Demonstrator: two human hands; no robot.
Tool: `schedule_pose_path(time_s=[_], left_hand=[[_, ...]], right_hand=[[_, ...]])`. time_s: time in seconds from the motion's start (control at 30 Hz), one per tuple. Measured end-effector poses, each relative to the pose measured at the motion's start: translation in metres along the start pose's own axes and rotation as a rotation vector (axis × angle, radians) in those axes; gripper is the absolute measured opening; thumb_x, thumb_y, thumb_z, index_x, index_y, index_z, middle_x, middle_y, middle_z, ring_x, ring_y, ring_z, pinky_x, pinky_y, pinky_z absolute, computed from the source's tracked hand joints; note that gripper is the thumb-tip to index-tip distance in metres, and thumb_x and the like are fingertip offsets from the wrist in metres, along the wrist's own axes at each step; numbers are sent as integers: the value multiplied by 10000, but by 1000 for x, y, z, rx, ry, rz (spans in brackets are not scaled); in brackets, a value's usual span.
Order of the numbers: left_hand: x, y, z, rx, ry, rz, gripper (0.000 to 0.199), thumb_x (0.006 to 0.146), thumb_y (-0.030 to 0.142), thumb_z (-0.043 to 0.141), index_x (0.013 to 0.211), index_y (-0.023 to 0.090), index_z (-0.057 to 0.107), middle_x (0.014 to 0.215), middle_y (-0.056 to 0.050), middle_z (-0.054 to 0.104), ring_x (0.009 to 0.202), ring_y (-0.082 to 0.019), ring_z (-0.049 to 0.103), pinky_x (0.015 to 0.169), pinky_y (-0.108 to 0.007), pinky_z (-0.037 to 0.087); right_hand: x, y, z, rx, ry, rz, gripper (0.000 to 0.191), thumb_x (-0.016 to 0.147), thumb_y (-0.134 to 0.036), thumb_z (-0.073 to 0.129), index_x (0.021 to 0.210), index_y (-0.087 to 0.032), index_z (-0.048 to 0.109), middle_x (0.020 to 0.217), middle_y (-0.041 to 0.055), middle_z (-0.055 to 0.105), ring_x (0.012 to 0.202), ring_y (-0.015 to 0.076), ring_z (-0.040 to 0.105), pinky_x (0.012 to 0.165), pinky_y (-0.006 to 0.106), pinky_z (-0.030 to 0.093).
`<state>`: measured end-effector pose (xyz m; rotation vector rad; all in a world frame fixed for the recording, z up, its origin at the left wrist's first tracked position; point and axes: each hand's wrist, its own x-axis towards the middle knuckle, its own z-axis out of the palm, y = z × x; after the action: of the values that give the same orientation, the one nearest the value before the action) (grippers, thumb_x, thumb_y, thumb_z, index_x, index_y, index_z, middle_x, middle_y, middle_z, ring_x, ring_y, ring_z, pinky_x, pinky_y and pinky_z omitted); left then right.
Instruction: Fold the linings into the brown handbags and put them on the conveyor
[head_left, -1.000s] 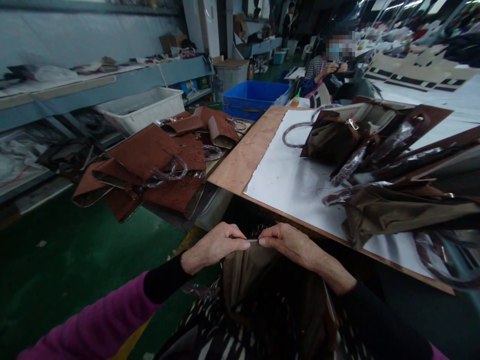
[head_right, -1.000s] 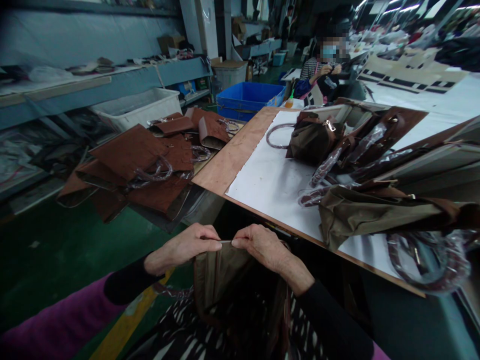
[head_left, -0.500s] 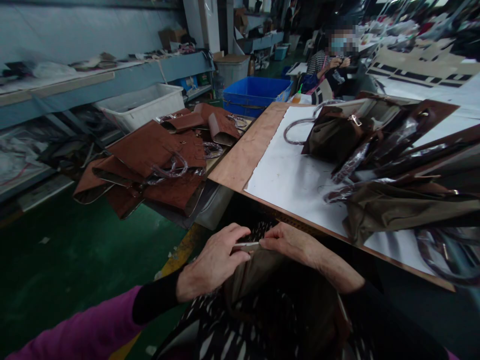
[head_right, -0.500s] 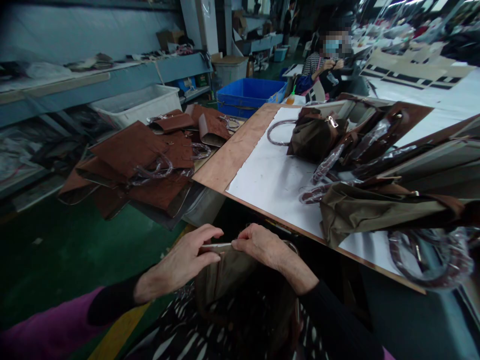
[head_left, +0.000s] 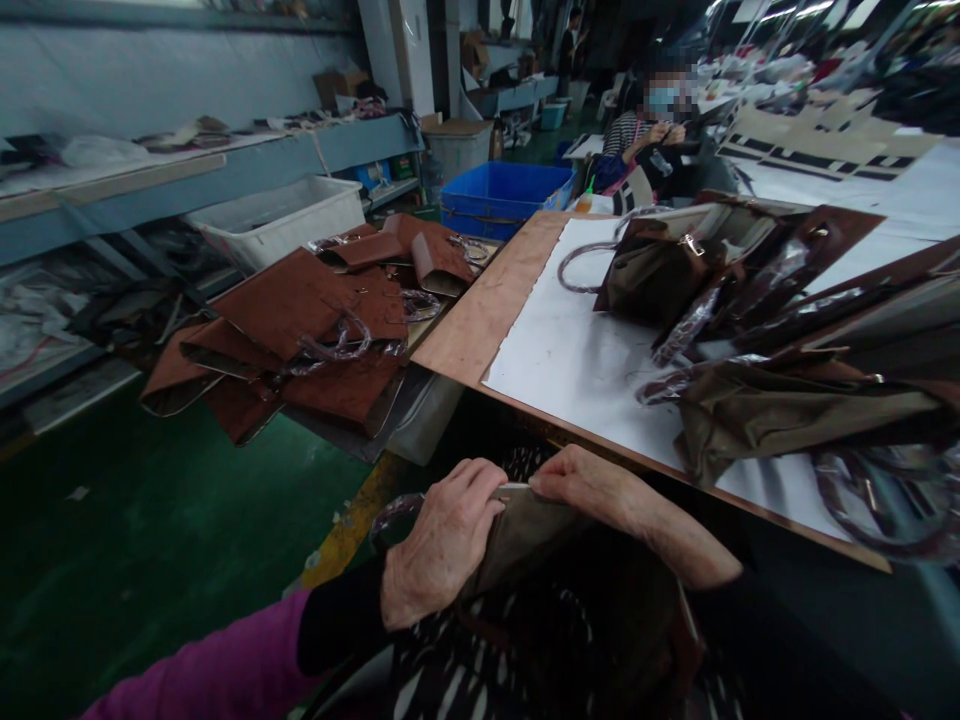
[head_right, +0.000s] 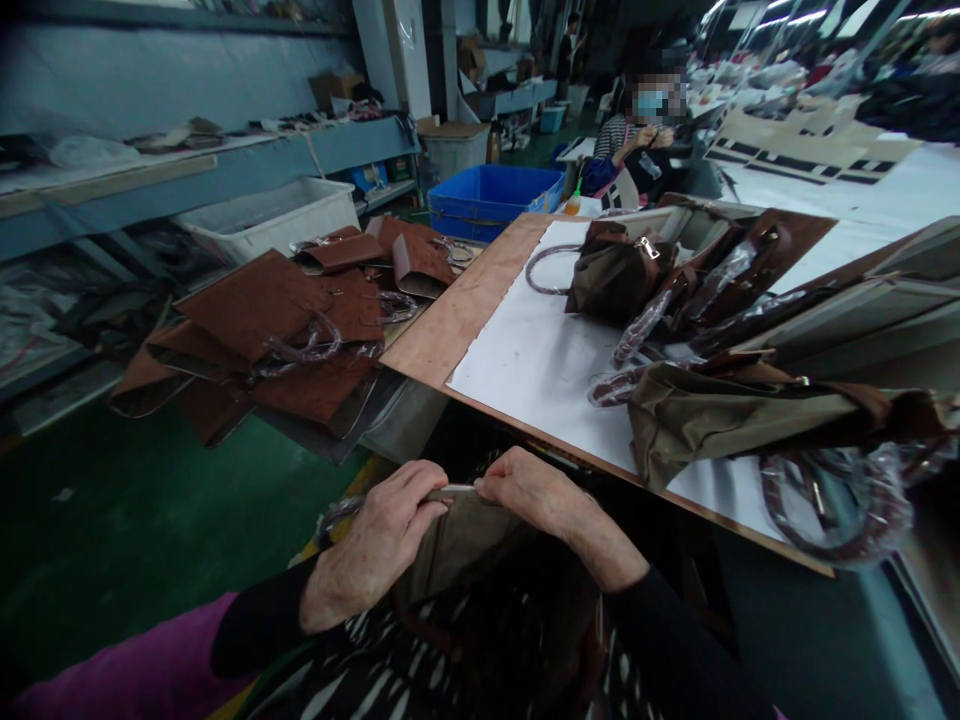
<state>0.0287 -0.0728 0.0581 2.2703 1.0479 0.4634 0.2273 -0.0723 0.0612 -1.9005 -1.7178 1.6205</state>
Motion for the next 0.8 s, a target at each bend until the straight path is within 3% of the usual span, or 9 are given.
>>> schedule_pose_path(time_s=[0.57, 0.8], left_hand=[[-13, 2, 16, 184, 198, 180, 175, 835, 61, 445, 931, 168, 545, 1009, -50, 544, 893, -189, 511, 778, -353, 473], [-7, 2, 17, 202, 288, 203, 140, 823, 66, 485, 862, 161, 580, 978, -44, 560, 873, -185, 503, 763, -353, 461]], right_hand=[[-4, -29, 2, -80, 67, 110, 273, 668, -233, 478, 446, -178, 329, 452, -59, 251, 435, 69, 210, 424, 256, 150], [0, -17, 6, -51, 124, 96, 217, 661, -328, 512, 517, -166, 504, 453, -50, 335, 432, 77, 296, 420, 239, 176]])
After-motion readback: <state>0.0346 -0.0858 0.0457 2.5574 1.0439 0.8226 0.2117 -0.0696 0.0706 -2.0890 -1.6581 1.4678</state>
